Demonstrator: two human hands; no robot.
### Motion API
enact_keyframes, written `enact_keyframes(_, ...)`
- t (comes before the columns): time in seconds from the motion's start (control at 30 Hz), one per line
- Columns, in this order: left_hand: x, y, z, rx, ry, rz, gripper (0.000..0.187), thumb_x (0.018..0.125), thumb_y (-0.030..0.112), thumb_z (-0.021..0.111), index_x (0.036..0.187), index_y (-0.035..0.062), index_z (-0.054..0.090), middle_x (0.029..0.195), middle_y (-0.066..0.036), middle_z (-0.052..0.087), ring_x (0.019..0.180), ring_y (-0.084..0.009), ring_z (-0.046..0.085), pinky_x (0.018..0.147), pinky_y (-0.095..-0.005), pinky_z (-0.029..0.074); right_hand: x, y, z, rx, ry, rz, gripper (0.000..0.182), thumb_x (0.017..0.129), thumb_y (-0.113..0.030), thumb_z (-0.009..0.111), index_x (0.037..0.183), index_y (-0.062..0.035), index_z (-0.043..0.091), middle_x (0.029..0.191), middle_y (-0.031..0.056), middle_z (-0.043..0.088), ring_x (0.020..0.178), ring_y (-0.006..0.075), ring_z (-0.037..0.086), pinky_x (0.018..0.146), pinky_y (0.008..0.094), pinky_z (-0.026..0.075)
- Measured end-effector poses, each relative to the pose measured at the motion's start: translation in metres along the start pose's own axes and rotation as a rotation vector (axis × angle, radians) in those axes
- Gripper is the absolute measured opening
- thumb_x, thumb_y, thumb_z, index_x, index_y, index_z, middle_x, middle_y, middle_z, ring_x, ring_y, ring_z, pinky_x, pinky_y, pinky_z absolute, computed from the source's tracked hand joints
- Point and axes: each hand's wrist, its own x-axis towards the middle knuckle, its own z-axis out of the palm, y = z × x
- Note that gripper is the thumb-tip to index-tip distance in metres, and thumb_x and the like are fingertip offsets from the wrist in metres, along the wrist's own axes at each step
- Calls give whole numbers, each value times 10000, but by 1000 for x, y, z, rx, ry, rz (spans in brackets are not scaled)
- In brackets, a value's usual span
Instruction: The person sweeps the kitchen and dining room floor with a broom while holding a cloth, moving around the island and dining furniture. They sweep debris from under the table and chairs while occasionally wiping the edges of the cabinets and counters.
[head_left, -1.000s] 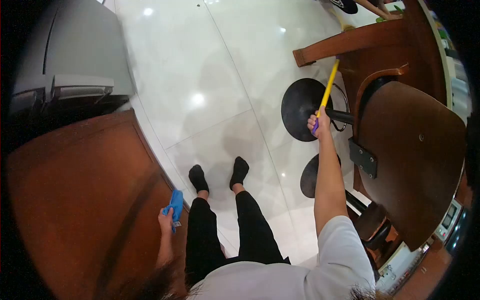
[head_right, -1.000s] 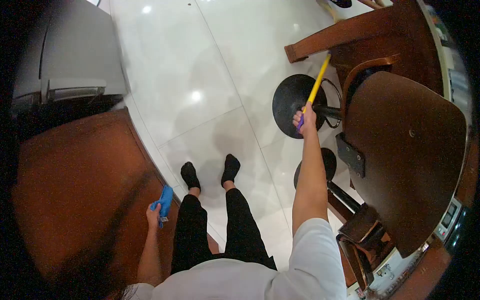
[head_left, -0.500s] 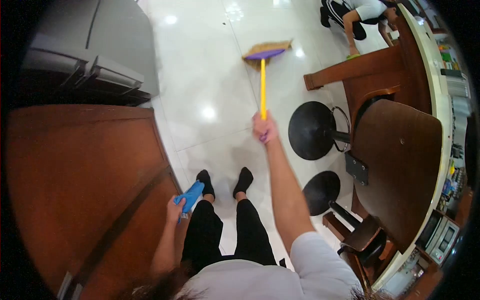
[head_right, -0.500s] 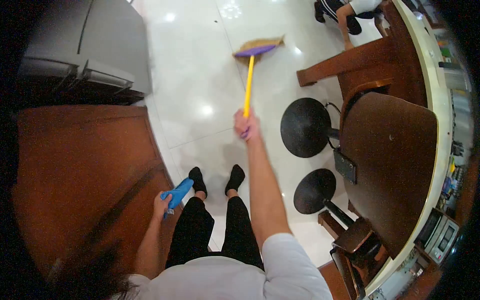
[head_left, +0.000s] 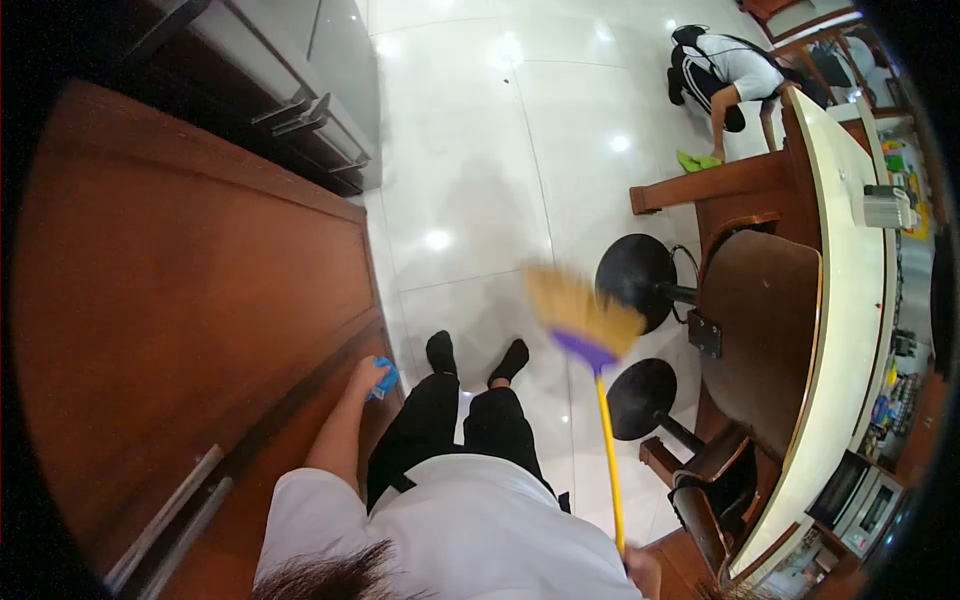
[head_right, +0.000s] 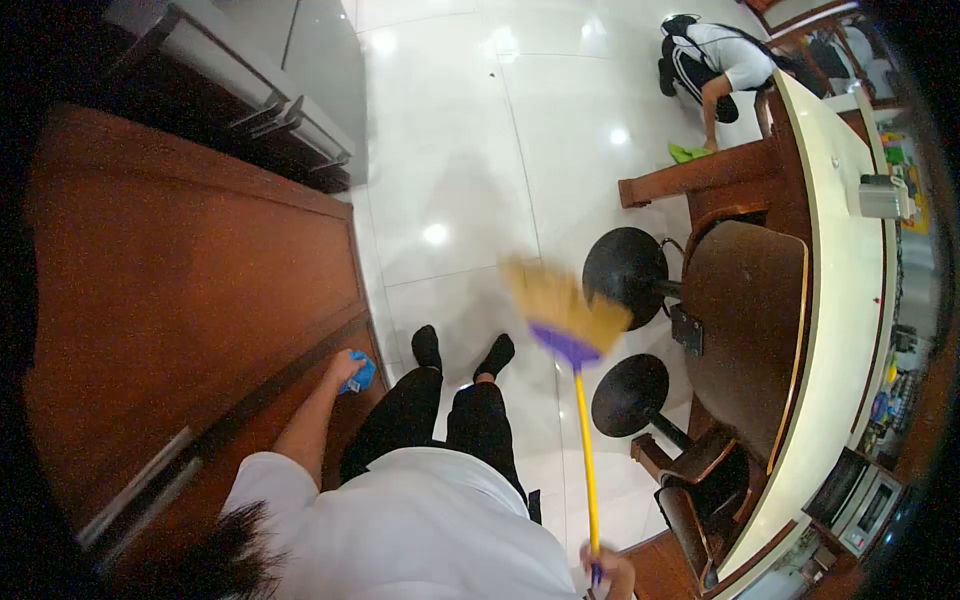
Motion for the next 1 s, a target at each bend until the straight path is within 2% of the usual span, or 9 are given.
enact_keyframes(0.03,4,0,-6,-37,-75,7,255,678,219,644,720,0,520,589,-89,536,465,-156,481,423,-321,379,-23,20,6,-7,21,116,110,688,-153,524,666,-75,450,549,44,460,476,143,463,429,263,384)
enact_keyframes(0.13,14,0,-12,-22,47,34,254,677,213,641,735,-8,530,612,-94,544,514,-152,497,476,-296,404,-25,38,23,-82,46,295,128,697,-160,511,620,-84,445,514,41,448,437,148,447,399,272,368)
enact_keyframes(0.37,19,-12,-1,-333,67,70,248,683,215,643,758,-1,547,617,-72,548,564,-151,519,521,-294,422,165,-53,61,-315,-24,379,227,719,-178,480,510,-104,431,431,32,422,347,162,410,329,293,333)
enact_keyframes(0.5,4,-18,-3,-246,71,-33,245,694,208,633,793,-1,556,660,-78,568,587,-159,540,532,-309,430,297,-132,47,-112,23,91,205,717,-142,442,513,-119,439,428,24,423,336,153,405,323,285,324)
enact_keyframes(0.53,9,-35,5,-263,54,-97,249,696,211,632,801,-3,558,665,-84,575,589,-164,545,533,-314,433,234,-223,109,-380,133,44,156,720,-112,423,572,-104,472,440,25,427,343,146,404,325,280,324)
enact_keyframes(0.6,11,-52,18,-220,39,-140,255,697,213,635,804,-5,559,671,-89,580,592,-168,549,535,-319,434,235,-301,118,-69,172,52,100,714,-69,426,712,-17,512,444,15,424,349,124,405,328,240,324)
enact_keyframes(0.73,-3,-39,33,-138,22,-149,264,699,218,639,809,-7,556,654,-86,571,575,-167,540,535,-318,436,218,-460,163,-145,-52,-35,82,726,-76,424,677,-18,456,417,-38,351,304,63,328,281,192,280)
enact_keyframes(0.87,-2,-20,43,-20,0,-151,267,698,205,642,823,-13,552,679,-82,568,587,-159,536,543,-309,438,226,-567,187,103,-133,-60,96,732,-61,422,657,-3,406,437,-21,381,315,64,363,259,179,281)
enact_keyframes(1.0,-8,-25,53,-388,204,-81,325,699,232,632,883,-22,549,784,-137,579,703,-220,556,628,-331,443,233,-633,188,167,-312,-97,113,764,-82,414,668,-24,399,440,-30,372,330,50,351,278,169,285)
